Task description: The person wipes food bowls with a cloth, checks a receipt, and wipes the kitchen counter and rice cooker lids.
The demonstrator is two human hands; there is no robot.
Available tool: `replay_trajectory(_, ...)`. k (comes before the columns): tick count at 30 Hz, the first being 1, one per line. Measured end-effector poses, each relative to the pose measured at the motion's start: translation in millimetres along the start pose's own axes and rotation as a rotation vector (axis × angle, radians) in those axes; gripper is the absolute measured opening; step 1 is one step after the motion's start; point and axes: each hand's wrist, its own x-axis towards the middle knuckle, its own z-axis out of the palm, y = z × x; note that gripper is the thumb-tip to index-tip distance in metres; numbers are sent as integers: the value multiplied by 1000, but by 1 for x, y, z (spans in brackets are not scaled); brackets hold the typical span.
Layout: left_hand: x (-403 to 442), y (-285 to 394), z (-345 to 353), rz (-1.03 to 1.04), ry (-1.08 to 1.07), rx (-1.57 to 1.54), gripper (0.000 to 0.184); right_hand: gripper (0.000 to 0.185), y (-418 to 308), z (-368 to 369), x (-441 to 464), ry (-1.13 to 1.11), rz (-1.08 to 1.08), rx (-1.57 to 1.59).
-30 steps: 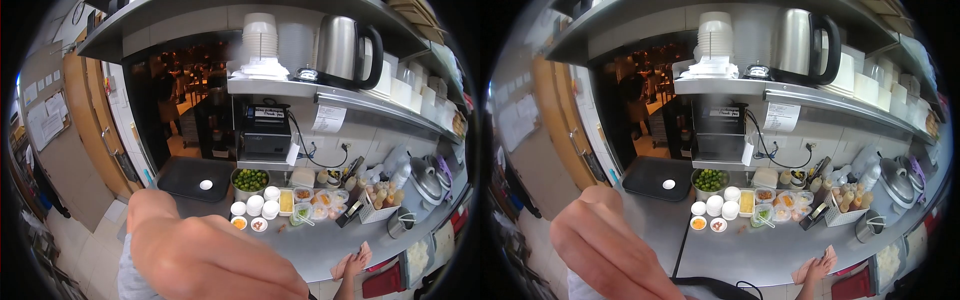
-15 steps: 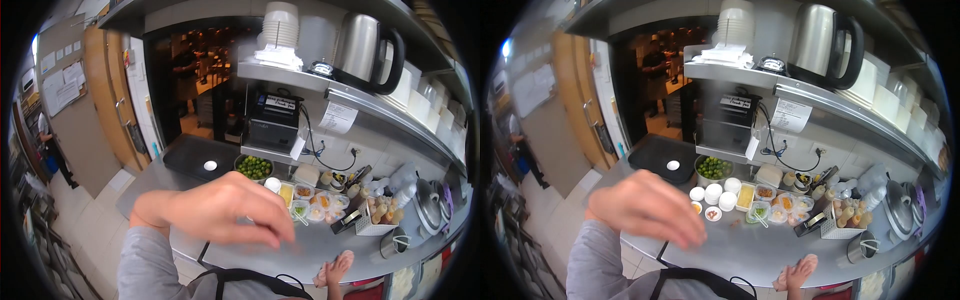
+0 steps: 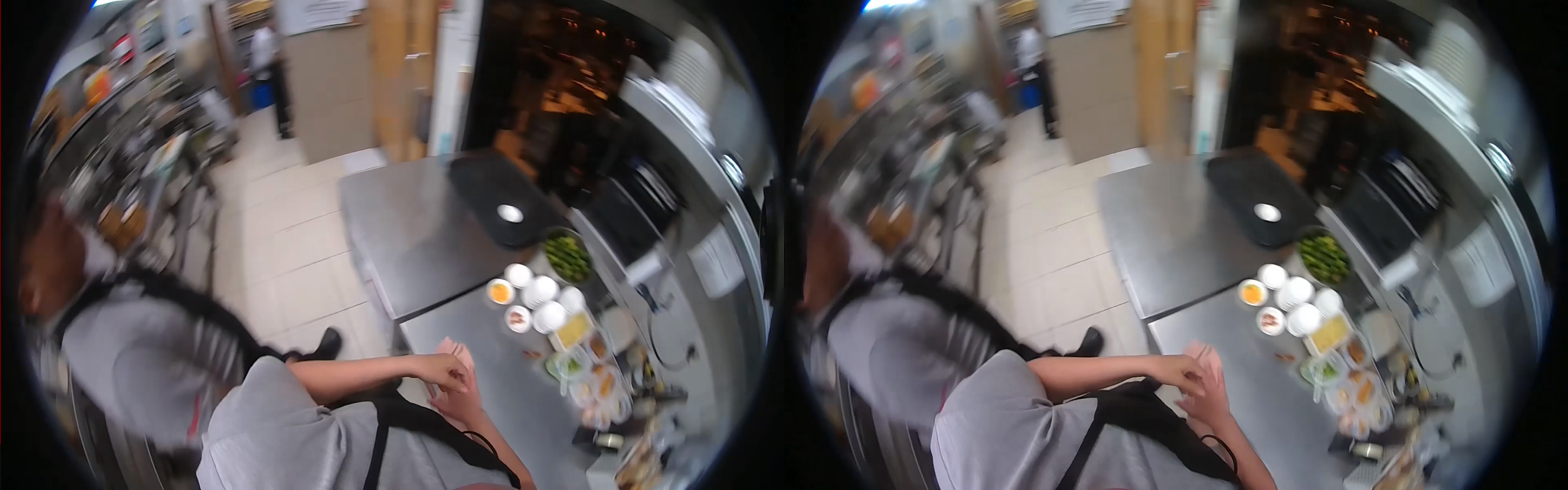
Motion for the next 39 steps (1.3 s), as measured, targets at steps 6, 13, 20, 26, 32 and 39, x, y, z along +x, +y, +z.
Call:
replay_trajectory(6, -63, -49, 19, -151, 292, -169, 32, 59, 23, 88, 118, 421, -145, -446)
replay_trajectory(13, -141, -154, 35, -386, 668, -167, 30, 36, 0, 70, 166, 388, -216, 413)
replay_trajectory(20, -273, -310, 57, -903, 778, 358, 40, 19, 10, 13, 136, 651, 310, 666)
replay_trajectory(26, -361, -353, 88, -1245, 726, 140, 40, 46, 37, 35, 156, 604, 200, 286)
replay_trajectory(32, -370, -380, 49, -1278, 498, 261, 47, 61, 33, 85, 172, 364, 381, -246)
replay_trajectory(39, -291, -391, -39, -958, 263, 674, 46, 55, -26, 79, 78, 409, 505, -157)
